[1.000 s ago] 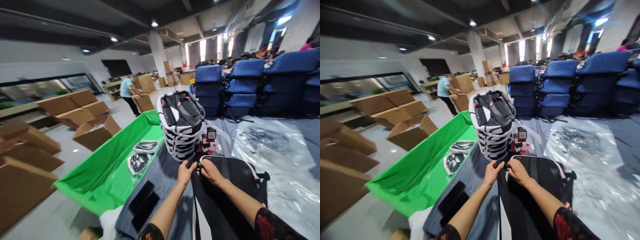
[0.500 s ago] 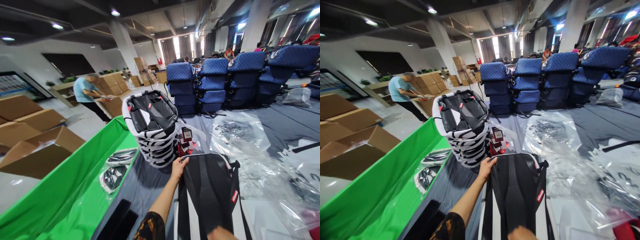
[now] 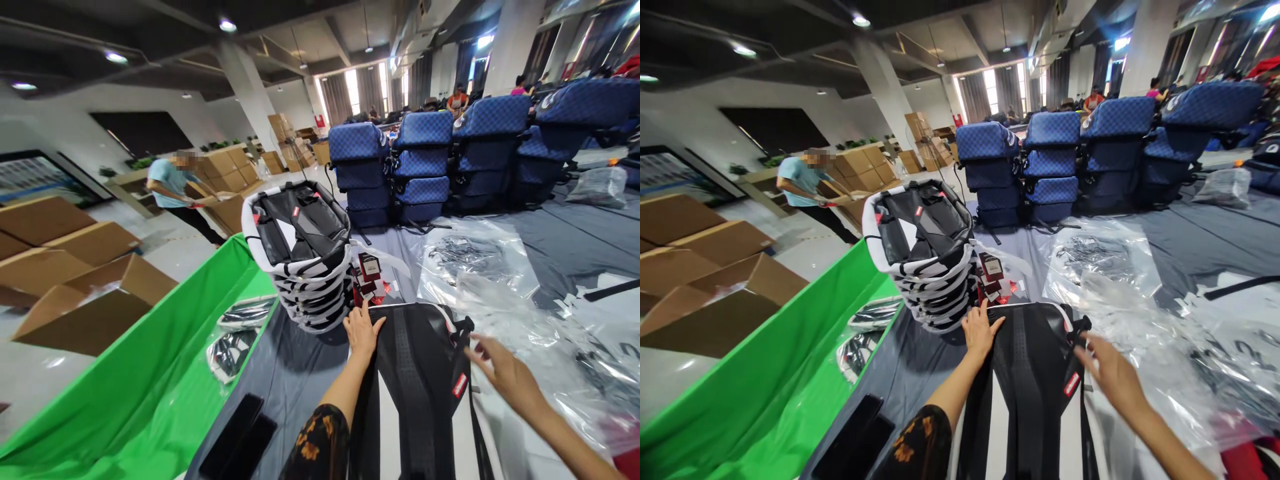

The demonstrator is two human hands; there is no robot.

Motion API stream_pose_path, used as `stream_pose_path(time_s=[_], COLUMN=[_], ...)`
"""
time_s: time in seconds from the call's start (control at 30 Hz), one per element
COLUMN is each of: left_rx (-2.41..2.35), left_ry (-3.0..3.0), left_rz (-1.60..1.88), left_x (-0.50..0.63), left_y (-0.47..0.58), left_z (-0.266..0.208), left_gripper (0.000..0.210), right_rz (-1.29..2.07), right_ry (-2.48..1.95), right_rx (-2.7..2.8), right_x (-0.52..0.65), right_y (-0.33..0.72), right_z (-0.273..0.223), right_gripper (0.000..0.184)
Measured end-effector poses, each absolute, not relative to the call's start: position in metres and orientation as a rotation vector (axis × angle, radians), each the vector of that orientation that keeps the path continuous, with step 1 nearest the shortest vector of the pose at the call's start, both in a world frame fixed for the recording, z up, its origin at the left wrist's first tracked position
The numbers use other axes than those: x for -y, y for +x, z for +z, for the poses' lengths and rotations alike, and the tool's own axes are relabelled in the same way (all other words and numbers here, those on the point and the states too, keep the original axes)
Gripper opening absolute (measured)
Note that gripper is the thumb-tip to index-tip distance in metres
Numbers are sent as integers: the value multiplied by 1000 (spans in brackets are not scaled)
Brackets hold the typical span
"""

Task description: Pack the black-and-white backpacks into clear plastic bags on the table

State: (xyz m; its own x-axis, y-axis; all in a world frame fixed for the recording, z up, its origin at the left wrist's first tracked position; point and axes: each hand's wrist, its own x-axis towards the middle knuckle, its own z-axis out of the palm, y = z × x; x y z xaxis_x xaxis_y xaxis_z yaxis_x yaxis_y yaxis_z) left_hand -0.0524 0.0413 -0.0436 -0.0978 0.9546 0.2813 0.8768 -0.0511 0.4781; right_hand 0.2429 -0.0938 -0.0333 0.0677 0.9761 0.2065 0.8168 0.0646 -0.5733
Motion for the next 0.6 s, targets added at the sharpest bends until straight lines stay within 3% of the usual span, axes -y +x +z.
stream_pose_path(time_s=[0.07, 0.17, 0.27, 0.43, 0.6], left_rx=[-2006, -1433, -903, -777, -766], left_ry=[2267, 2501, 2489, 2362, 2257], left_rz=[802, 703, 545, 581, 667], left_x=[-38, -31, -27, -23, -21], left_y=[-38, 5, 53, 89, 81], left_z=[-31, -29, -46, -75, -83], left_gripper=[54, 46, 39, 14, 24], right_rz=[444, 581, 508, 378, 204], right_ry=[-2029, -2133, -2053, -1772, -1525], right_rx=[1553, 1437, 1431, 1464, 1711], right_x=[46, 2, 1, 53, 95], right_y=[266, 267, 252, 219, 179], right_z=[-23, -24, -25, -3, 27], right_gripper=[57, 51, 46, 32, 16])
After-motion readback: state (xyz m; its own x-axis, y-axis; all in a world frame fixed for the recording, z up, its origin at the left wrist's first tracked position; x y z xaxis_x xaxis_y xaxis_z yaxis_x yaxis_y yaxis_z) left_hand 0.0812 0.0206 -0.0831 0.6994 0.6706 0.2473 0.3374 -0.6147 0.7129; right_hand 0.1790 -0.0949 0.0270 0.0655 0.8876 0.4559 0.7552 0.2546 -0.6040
